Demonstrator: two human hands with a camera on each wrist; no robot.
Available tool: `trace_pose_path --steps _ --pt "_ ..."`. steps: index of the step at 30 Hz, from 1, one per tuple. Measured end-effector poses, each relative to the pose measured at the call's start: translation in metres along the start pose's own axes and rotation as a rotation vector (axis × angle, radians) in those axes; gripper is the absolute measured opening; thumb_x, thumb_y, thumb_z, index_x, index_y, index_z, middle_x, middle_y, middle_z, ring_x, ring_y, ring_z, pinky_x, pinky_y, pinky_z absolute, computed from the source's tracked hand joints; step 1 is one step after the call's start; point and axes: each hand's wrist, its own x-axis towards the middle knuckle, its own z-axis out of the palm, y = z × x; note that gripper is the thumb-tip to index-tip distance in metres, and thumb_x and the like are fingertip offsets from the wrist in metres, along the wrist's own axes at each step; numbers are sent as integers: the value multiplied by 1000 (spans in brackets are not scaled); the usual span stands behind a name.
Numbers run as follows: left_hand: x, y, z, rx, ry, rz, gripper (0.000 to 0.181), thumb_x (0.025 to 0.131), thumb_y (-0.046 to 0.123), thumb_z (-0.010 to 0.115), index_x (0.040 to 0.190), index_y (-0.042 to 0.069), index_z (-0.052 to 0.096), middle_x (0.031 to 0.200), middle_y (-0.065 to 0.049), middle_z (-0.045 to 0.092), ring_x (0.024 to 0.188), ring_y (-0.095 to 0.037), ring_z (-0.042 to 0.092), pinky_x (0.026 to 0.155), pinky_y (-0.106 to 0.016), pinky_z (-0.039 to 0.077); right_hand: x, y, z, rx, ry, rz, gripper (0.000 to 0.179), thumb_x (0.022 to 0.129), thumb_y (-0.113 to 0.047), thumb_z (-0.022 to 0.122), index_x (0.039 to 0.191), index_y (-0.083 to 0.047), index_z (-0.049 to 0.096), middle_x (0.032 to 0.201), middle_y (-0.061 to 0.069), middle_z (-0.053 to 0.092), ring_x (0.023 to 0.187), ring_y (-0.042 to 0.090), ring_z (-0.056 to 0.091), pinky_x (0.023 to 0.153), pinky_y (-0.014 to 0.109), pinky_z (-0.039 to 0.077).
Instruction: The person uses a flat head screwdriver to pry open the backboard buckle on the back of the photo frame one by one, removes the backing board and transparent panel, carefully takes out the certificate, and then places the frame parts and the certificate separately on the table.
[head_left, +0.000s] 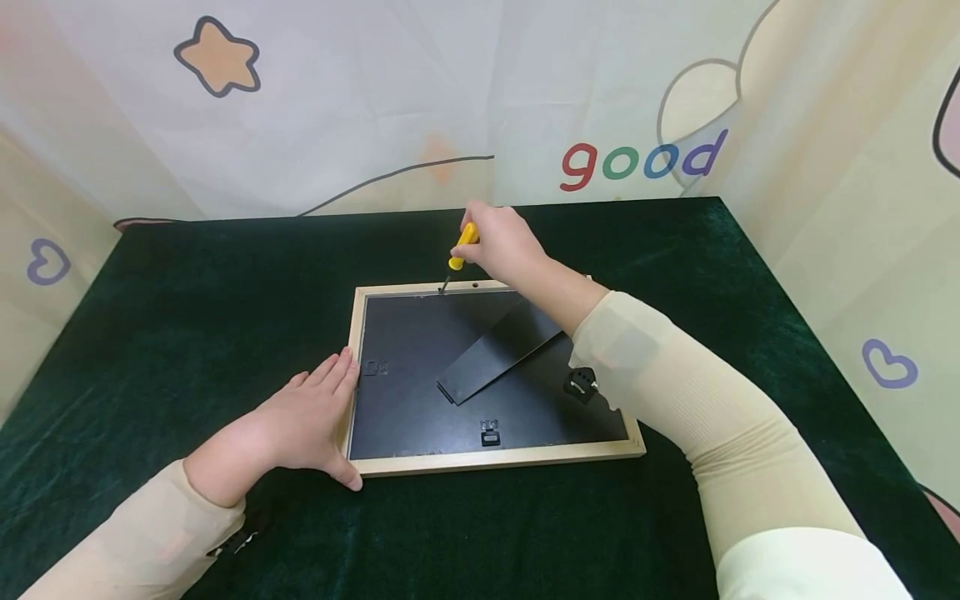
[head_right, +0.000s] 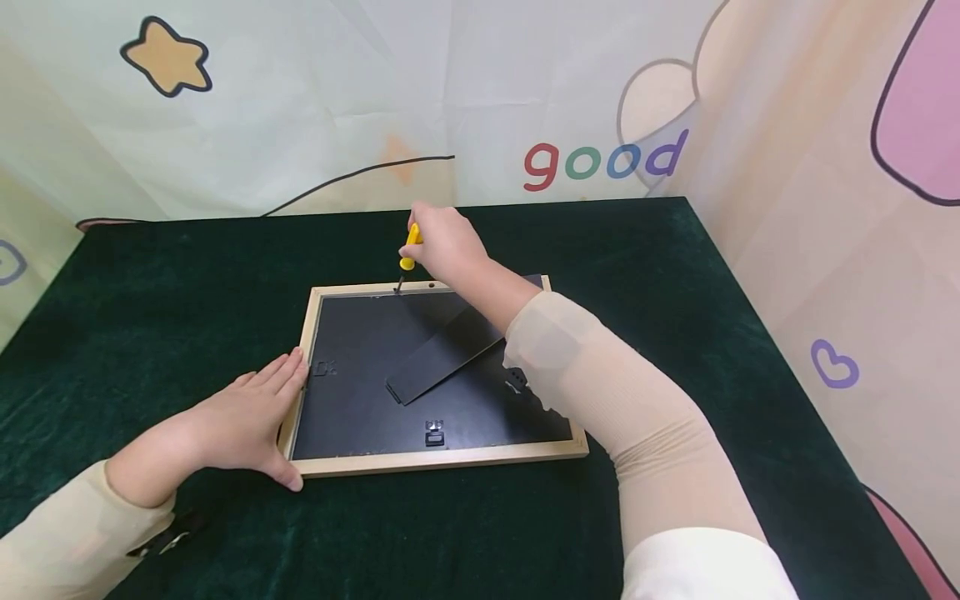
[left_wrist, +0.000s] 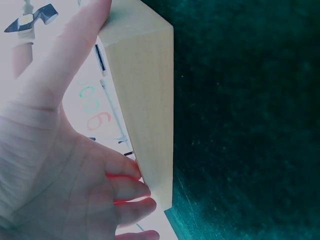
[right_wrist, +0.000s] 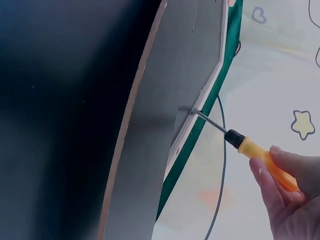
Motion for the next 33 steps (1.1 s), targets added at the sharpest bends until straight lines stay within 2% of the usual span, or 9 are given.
trace_pose_path --steps 8,15,20,27,30,33 --pt "-1 0 0 -4 -4 3 133 52 65 79 144 -10 18 152 -25 9 137 -43 14 102 -61 24 8 7 1 62 -8 58 34 83 -24 72 104 -6 51 97 9 62 82 18 63 77 27 51" --pt "0 -1 1 -6 -10 3 135 51 67 77 145 -7 16 153 -23 7 138 -42 12 104 -59 23 6 21 4 106 -3 22 32 83 -23 71 103 -7 51 97 8 63 84 18 61 78 27 50" --pt "1 -1 1 -10 -10 8 136 50 69 76 145 -7 15 153 -22 6 138 -42 11 104 -59 23 -9 40 -3 152 33 -4 31 84 -22 71 105 -6 56 100 9 61 87 22 56 80 30 51" --pt "-2 0 -2 -12 0 1 135 51 67 77 145 -8 15 153 -23 7 137 -43 13 104 -59 24 -37 63 -23 195 86 -23 28 84 -22 71 105 -6 60 101 10 63 87 23 57 80 34 51" --pt "-2 0 -2 -11 4 5 136 50 69 76 145 -8 15 153 -23 7 137 -43 12 104 -58 24 -49 74 -27 179 98 -12 28 85 -21 70 106 -6 60 103 11 63 88 25 58 82 36 51" --pt "-1 0 -2 -8 5 6 136 50 69 76 145 -8 16 153 -23 7 137 -43 13 104 -58 25 -60 84 -29 136 102 -40 27 86 -20 68 108 -7 60 105 11 63 87 24 59 82 37 52"
